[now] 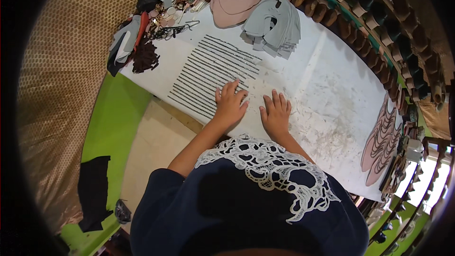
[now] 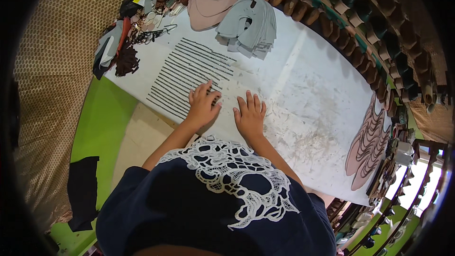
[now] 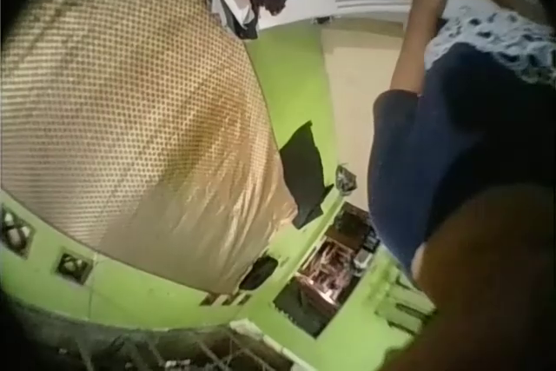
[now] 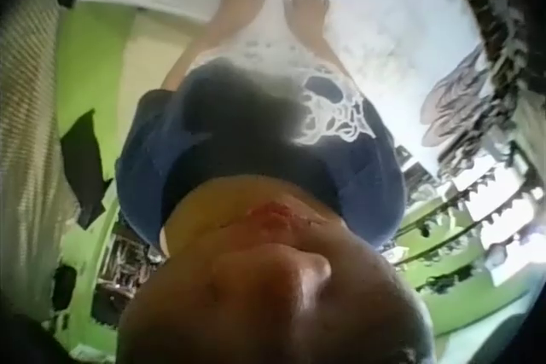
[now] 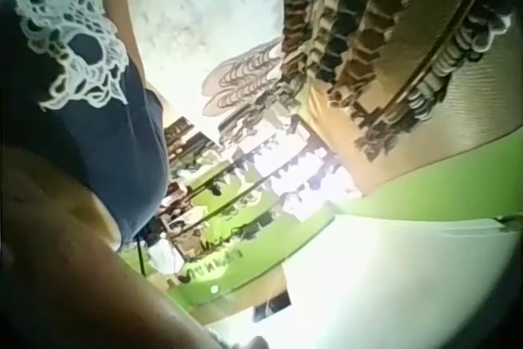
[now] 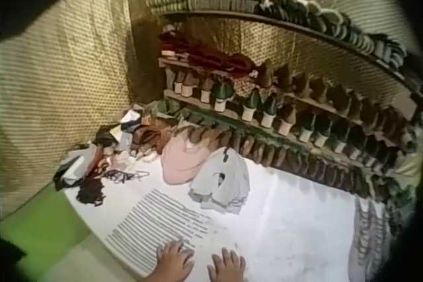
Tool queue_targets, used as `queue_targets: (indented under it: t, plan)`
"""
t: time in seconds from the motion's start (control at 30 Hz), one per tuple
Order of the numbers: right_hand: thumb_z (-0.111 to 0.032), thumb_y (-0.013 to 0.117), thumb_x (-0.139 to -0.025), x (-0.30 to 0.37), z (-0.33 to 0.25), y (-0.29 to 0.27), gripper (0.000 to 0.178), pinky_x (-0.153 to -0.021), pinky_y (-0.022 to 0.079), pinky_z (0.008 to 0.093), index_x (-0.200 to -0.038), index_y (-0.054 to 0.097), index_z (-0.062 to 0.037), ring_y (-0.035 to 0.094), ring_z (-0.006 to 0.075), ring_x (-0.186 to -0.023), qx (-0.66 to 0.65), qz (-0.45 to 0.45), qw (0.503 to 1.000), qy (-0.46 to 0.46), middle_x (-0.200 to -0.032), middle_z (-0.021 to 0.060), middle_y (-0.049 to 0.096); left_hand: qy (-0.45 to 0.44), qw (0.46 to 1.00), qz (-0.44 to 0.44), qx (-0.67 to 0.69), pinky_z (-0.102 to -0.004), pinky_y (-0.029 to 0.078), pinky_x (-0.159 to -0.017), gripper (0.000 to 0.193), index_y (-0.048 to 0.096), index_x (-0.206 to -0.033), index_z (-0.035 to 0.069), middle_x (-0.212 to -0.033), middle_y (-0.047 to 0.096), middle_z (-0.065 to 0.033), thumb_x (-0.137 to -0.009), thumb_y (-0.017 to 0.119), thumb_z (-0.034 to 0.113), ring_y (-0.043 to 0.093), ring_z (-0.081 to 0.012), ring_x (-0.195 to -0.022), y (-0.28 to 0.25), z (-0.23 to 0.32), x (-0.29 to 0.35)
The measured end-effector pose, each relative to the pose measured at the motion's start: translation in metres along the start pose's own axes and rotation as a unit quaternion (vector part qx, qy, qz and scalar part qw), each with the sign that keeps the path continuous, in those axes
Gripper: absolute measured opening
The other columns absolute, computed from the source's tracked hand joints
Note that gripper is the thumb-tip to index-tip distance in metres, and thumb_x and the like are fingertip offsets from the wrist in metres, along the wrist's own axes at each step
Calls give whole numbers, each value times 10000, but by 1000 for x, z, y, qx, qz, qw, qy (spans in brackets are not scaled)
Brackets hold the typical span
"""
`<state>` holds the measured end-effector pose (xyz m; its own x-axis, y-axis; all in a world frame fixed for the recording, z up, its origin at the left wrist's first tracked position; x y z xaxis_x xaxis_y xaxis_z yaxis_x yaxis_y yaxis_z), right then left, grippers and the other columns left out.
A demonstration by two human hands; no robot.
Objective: Manually placing and aligning shoe upper components on a workspace for assembly.
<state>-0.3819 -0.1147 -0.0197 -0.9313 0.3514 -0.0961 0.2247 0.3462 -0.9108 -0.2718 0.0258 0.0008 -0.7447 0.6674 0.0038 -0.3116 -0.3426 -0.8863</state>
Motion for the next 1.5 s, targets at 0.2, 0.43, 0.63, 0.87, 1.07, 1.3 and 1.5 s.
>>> queue_targets:
  t: [0.2,0.43,0.63,0.87,1.07,1.3,1.5]
  plan:
    - [-315,527,-900,-1,3,6,394,-1072,170,547,-1264,513,-163,284,317,-1342,-4,-15,1000,4,-1434,110,371,6,1000,-3,30,-599,119,-1049,300,618,-1093,193,-1399,376,-117,-804,635,268,287,-341,-1317,4,25,6]
    - [-256,560,-871,-2,1,3,358,-1043,216,536,-1213,546,-153,342,325,-1292,6,20,1000,-7,-1390,119,414,17,996,24,86,-580,140,-1041,121,669,-822,151,-1323,478,-59,-789,674,267,334,-327,-1287,-6,17,11]
    - [-180,645,-792,-33,4,-13,87,-996,272,503,-866,661,-137,503,219,-1085,-87,86,991,55,-1068,27,579,54,994,26,92,-584,153,-1033,162,660,-743,124,-1214,565,0,-785,699,276,399,-286,-1238,-36,-18,-33]
    - [-195,729,-732,-135,-34,-18,159,-838,373,398,-699,623,-81,553,236,-921,-33,185,982,-22,-892,29,604,58,995,66,48,-610,198,-1016,158,658,-908,150,-1225,543,-19,-820,652,281,435,-274,-1212,-79,-96,-134]
    - [-194,697,-739,-265,-79,0,149,-876,351,428,-869,652,-135,508,247,-1036,37,205,971,-116,-1021,26,588,58,993,48,-88,-621,212,-1019,411,579,-1175,185,-1368,410,-108,-794,659,319,348,-318,-1284,-80,-135,-220]
    - [-245,601,-780,-353,-96,32,198,-992,308,487,-942,660,-149,461,243,-1177,210,140,964,-82,-1089,26,583,80,985,30,-150,-619,200,-1038,522,534,-1265,201,-1428,348,-131,-788,638,385,309,-334,-1308,-74,-141,-248]
    - [-196,549,-788,-366,-82,34,167,-1017,295,499,-899,655,-132,475,214,-1164,279,99,938,-178,-1037,15,589,69,990,27,-120,-610,176,-1058,441,558,-1195,169,-1418,352,-138,-819,631,387,291,-338,-1310,-80,-139,-263]
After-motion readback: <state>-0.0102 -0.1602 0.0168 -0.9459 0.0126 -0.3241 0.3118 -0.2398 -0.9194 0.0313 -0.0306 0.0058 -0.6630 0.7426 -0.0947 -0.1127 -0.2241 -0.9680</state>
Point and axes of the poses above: each hand's wrist, its own x-axis away from the middle knuckle, its own y-axis out of the palm, z = x × y, the point moved 3 cm from there along -x, towards the middle knuckle
